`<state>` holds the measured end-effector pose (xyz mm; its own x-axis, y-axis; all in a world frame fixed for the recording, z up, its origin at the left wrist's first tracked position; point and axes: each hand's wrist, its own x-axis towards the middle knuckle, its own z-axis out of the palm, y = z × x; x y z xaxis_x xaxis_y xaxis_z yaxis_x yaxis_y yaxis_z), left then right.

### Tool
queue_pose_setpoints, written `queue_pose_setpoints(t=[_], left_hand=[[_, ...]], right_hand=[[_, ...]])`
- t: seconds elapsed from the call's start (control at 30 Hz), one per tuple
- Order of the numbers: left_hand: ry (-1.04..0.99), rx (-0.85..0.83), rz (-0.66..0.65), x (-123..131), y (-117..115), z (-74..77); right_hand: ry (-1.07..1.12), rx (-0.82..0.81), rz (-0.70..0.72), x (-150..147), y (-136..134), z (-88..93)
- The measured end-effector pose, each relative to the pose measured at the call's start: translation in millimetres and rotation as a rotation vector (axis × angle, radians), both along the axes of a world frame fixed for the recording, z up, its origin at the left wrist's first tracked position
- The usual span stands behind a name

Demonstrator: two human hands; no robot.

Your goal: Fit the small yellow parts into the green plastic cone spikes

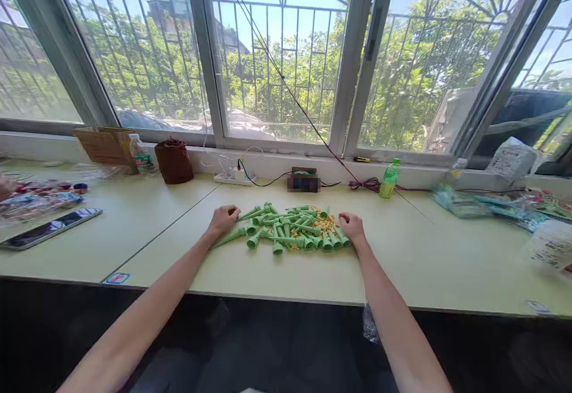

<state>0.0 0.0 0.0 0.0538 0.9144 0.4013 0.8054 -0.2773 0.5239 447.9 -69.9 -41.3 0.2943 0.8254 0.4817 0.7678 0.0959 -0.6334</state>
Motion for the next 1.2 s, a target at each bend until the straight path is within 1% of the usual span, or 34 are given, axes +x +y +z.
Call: queue_pose_setpoints(t=[0.33,0.5,0.63,1.2], left_hand=[[0.036,-0.027,-0.005,-0.9,1.8,0.5],[0.059,-0.038,-0.010,-2.3,3.3,-0.3],[0.069,-0.044,-0.012,-4.7,4.3,0.6],[0.076,-0.060,-0.004,-5.2,5.2,2.8]], right_hand=[[0.093,-0.023,-0.033,-0.6,-3.9,5.7],[0.185,-0.062,-0.047,-2.0,-5.3,9.2],[0.196,-0.056,-0.063,-4.6,-7.1,11.7],[0.167,-0.078,-0.051,-9.9,-12.6,21.2]])
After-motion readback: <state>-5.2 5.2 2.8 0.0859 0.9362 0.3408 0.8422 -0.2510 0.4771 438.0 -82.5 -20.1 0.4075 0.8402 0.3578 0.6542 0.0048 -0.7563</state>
